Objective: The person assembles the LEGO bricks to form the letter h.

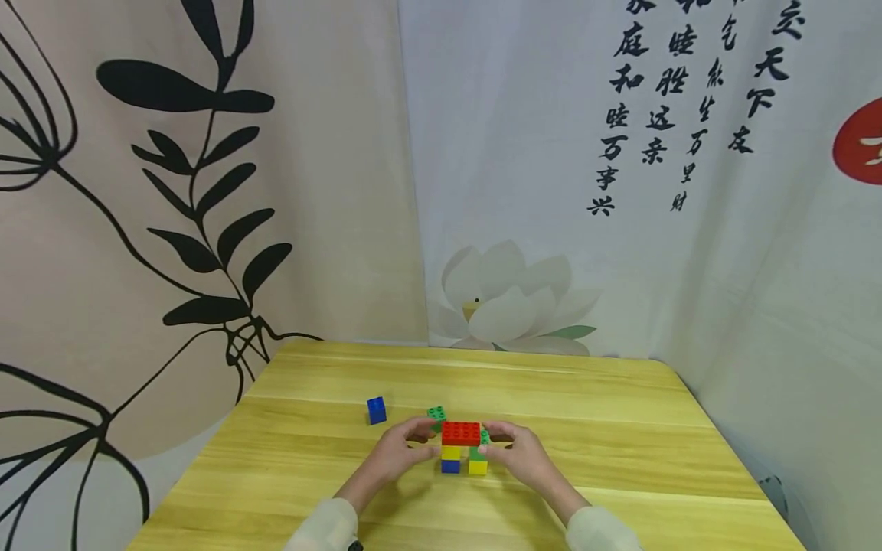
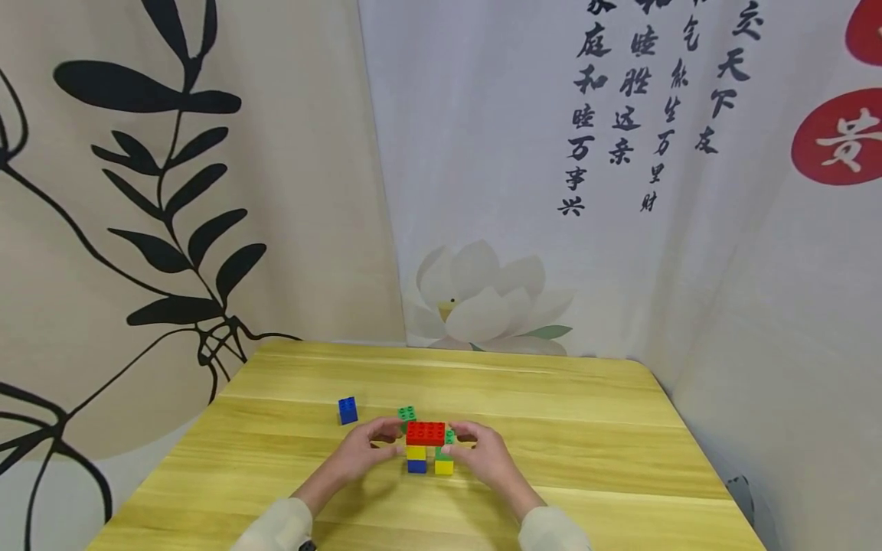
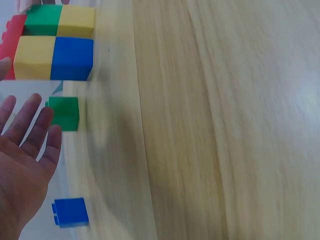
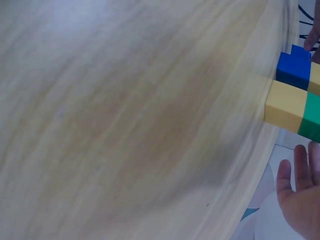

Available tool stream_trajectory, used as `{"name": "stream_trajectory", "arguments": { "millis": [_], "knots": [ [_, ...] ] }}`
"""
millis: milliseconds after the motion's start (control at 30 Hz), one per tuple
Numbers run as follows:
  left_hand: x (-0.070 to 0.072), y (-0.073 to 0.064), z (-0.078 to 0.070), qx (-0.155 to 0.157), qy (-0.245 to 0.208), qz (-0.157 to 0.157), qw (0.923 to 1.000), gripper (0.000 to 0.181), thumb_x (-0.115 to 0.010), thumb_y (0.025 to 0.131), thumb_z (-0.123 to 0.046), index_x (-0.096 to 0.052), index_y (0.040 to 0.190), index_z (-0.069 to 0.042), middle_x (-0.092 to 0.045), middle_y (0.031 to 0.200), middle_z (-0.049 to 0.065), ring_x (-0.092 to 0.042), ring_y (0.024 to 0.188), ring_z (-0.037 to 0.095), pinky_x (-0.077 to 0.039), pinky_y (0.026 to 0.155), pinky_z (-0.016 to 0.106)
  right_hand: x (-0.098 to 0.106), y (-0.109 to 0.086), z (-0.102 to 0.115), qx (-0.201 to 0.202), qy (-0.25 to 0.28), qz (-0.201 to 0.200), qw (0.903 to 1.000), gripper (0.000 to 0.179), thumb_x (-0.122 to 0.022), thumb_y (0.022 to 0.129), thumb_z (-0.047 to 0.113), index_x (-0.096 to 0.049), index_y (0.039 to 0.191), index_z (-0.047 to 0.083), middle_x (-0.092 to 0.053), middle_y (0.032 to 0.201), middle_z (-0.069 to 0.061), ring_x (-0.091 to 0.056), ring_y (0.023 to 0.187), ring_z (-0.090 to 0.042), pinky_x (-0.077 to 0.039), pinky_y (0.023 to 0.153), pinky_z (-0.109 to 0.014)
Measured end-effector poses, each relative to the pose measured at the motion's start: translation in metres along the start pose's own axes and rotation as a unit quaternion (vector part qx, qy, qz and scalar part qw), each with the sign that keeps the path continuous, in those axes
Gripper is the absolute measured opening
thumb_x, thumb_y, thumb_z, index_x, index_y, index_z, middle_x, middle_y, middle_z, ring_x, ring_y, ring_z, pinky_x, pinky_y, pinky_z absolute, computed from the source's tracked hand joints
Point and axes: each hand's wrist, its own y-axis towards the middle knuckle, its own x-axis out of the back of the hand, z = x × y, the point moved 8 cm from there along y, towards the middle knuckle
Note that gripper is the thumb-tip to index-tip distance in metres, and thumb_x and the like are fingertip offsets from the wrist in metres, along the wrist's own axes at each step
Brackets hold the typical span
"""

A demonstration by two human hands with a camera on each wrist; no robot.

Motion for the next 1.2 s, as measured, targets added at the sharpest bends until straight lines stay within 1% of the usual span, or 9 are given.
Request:
{"name": "stream_trajectory", "arguments": {
  "millis": [100, 233, 367, 500, 667, 833, 900, 1000, 1200],
  "knots": [
    [0.008, -0.002, 0.005, 0.000, -0.004, -0.009, 0.9999, 0.053, -0.070, 0.091, -0.033, -0.055, 0.137, -0.011, -0.063, 0.128, 0.015, -0.058, 0.117, 0.031, -0.052, 0.093, 0.050, 0.001, 0.000, -0.001, 0.004, 0.008, -0.005, 0.9999, 0.051, -0.071, 0.089, 0.040, -0.062, 0.130, 0.011, -0.066, 0.127, -0.010, -0.061, 0.116, -0.029, -0.053, 0.094, -0.043],
    [0.020, -0.005, 0.011, 0.004, -0.010, -0.037, 0.9992, 0.052, -0.069, 0.092, -0.032, -0.056, 0.136, -0.010, -0.064, 0.125, 0.012, -0.059, 0.116, 0.029, -0.053, 0.092, 0.045, 0.002, 0.001, -0.002, 0.001, 0.017, -0.011, 0.9998, 0.045, -0.070, 0.090, 0.037, -0.063, 0.126, 0.012, -0.066, 0.126, -0.009, -0.062, 0.113, -0.026, -0.055, 0.090, -0.038],
    [0.037, -0.006, 0.017, 0.019, -0.023, -0.083, 0.9961, 0.049, -0.070, 0.091, -0.035, -0.058, 0.133, -0.012, -0.065, 0.121, 0.006, -0.059, 0.113, 0.023, -0.055, 0.087, 0.035, 0.002, 0.000, -0.003, -0.002, 0.019, -0.016, 0.9997, 0.040, -0.070, 0.091, 0.035, -0.064, 0.123, 0.011, -0.067, 0.122, -0.008, -0.062, 0.109, -0.024, -0.056, 0.087, -0.034],
    [0.058, -0.008, 0.022, 0.034, -0.044, -0.137, 0.9890, 0.042, -0.069, 0.092, -0.030, -0.061, 0.130, -0.014, -0.067, 0.117, 0.003, -0.059, 0.112, 0.020, -0.054, 0.084, 0.029, 0.000, -0.001, -0.003, -0.010, 0.028, -0.019, 0.9994, 0.039, -0.070, 0.091, 0.033, -0.064, 0.123, 0.010, -0.067, 0.119, -0.007, -0.062, 0.107, -0.021, -0.056, 0.085, -0.032],
    [0.082, -0.012, 0.034, 0.060, -0.075, -0.178, 0.9792, 0.044, -0.066, 0.094, -0.033, -0.059, 0.133, -0.014, -0.065, 0.119, 0.003, -0.058, 0.116, 0.021, -0.052, 0.095, 0.035, -0.002, -0.001, -0.002, -0.014, 0.047, -0.016, 0.9987, 0.039, -0.070, 0.091, 0.031, -0.064, 0.123, 0.009, -0.067, 0.118, -0.007, -0.062, 0.107, -0.021, -0.056, 0.085, -0.033],
    [0.103, -0.013, 0.045, 0.083, -0.077, -0.212, 0.9708, 0.043, -0.061, 0.097, -0.034, -0.058, 0.135, -0.013, -0.063, 0.123, 0.006, -0.057, 0.122, 0.024, -0.049, 0.102, 0.040, -0.001, -0.002, -0.004, -0.022, 0.049, -0.012, 0.9985, 0.039, -0.069, 0.092, 0.032, -0.064, 0.124, 0.010, -0.067, 0.119, -0.007, -0.061, 0.108, -0.020, -0.056, 0.085, -0.033],
    [0.109, -0.012, 0.050, 0.089, -0.073, -0.222, 0.9682, 0.044, -0.061, 0.097, -0.034, -0.057, 0.136, -0.013, -0.063, 0.125, 0.008, -0.056, 0.123, 0.025, -0.048, 0.102, 0.041, 0.000, -0.002, -0.004, -0.024, 0.047, -0.013, 0.9985, 0.039, -0.068, 0.092, 0.032, -0.064, 0.125, 0.010, -0.066, 0.121, -0.007, -0.061, 0.109, -0.021, -0.056, 0.085, -0.033],
    [0.115, -0.010, 0.058, 0.099, -0.068, -0.227, 0.9664, 0.047, -0.062, 0.097, -0.035, -0.055, 0.138, -0.013, -0.062, 0.128, 0.010, -0.055, 0.124, 0.026, -0.048, 0.103, 0.042, 0.000, -0.003, -0.004, -0.023, 0.048, -0.014, 0.9985, 0.040, -0.069, 0.092, 0.032, -0.063, 0.125, 0.010, -0.066, 0.124, -0.009, -0.061, 0.109, -0.022, -0.056, 0.086, -0.033],
    [0.119, -0.004, 0.069, 0.106, -0.047, -0.212, 0.9703, 0.052, -0.062, 0.097, -0.029, -0.048, 0.142, -0.007, -0.058, 0.132, 0.015, -0.053, 0.125, 0.031, -0.046, 0.104, 0.046, -0.002, -0.003, -0.003, -0.011, 0.058, -0.010, 0.9982, 0.041, -0.069, 0.092, 0.031, -0.063, 0.125, 0.008, -0.066, 0.124, -0.012, -0.062, 0.109, -0.023, -0.057, 0.086, -0.033]
  ]
}}
